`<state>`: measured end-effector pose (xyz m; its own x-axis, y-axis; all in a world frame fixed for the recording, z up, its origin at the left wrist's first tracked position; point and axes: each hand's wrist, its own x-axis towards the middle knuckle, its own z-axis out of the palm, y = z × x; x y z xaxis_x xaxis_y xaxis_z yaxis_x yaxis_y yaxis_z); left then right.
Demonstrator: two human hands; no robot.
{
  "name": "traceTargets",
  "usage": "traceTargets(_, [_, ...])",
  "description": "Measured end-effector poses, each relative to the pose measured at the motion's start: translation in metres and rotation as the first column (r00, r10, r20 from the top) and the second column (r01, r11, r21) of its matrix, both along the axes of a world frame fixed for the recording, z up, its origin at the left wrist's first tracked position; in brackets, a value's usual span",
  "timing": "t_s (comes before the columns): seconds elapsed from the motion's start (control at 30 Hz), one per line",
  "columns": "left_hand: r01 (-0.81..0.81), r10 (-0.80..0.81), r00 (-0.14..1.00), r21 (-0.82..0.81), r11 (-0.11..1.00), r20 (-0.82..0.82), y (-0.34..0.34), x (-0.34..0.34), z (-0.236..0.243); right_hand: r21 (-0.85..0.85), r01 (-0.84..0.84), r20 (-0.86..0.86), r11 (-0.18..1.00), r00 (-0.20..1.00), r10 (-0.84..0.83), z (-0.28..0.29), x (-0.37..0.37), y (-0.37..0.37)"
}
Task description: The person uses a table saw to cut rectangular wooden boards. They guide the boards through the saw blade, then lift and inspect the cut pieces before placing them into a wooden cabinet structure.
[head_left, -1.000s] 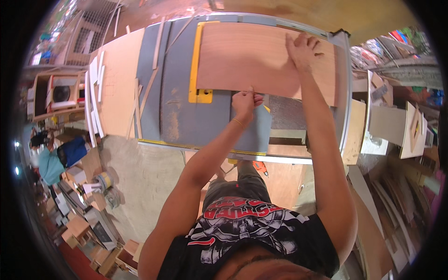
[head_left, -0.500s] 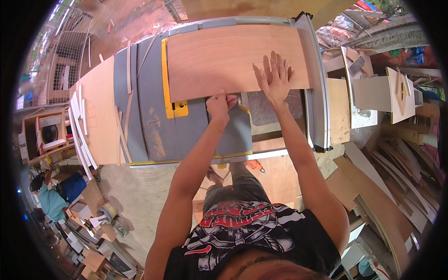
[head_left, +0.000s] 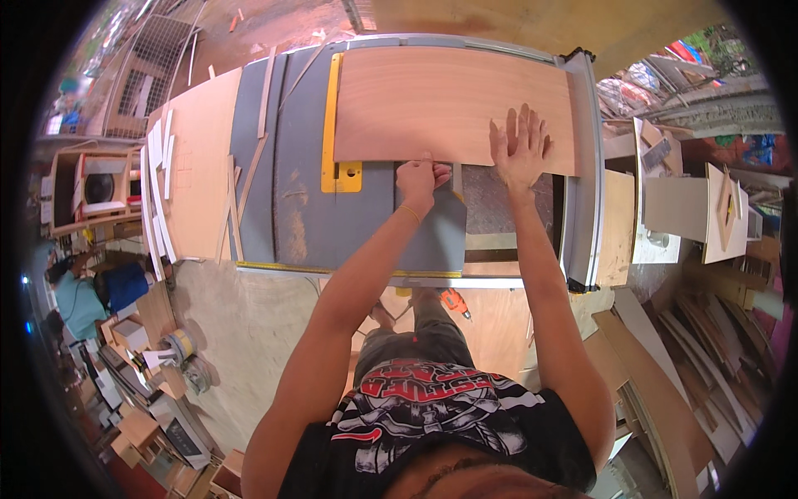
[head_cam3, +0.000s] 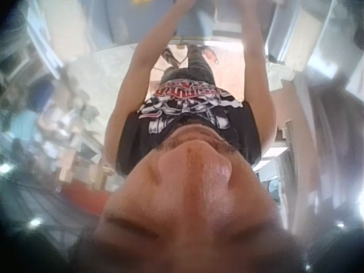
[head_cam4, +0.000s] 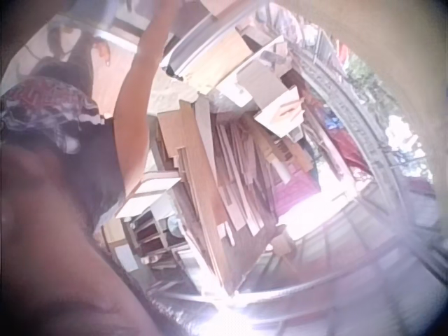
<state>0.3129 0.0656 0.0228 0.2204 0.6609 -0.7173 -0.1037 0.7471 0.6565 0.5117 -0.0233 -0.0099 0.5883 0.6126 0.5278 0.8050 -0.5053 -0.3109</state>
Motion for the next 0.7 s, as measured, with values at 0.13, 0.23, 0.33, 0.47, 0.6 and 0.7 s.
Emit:
traceTargets(0.13, [0.007, -0.007, 1.000, 0.005, 1.000, -0.004, 0.002, -0.001, 0.001, -0.011, -0.001, 0.009, 1.000, 1.000, 0.001, 0.001, 0.000, 0.004])
traceTargets(0.23, [0.009, -0.009, 1.000, 0.017, 1.000, -0.001, 0.004, 0.001, 0.001, 0.017, -0.002, 0.005, 1.000, 1.000, 0.002, 0.002, 0.000, 0.008])
traceTargets(0.33, [0.007, -0.006, 1.000, 0.014, 1.000, -0.008, 0.004, 0.003, 0.004, -0.007, 0.011, 0.015, 1.000, 1.000, -0.011, 0.003, 0.002, 0.008])
traceTargets(0.47, [-0.052, 0.052, 0.999, 0.020, 0.998, -0.015, 0.006, 0.007, -0.002, -0.003, 0.015, 0.046, 1.000, 0.999, -0.015, 0.003, 0.003, 0.011])
traceTargets(0.6, [-0.054, 0.054, 0.998, 0.016, 0.998, -0.010, 0.008, 0.008, -0.001, -0.006, 0.018, 0.054, 1.000, 0.998, -0.017, 0.003, 0.005, 0.012])
traceTargets(0.7, [-0.015, 0.015, 1.000, 0.022, 1.000, -0.021, 0.010, 0.008, -0.003, 0.008, 0.012, 0.060, 1.000, 0.998, -0.012, 0.002, 0.006, 0.014])
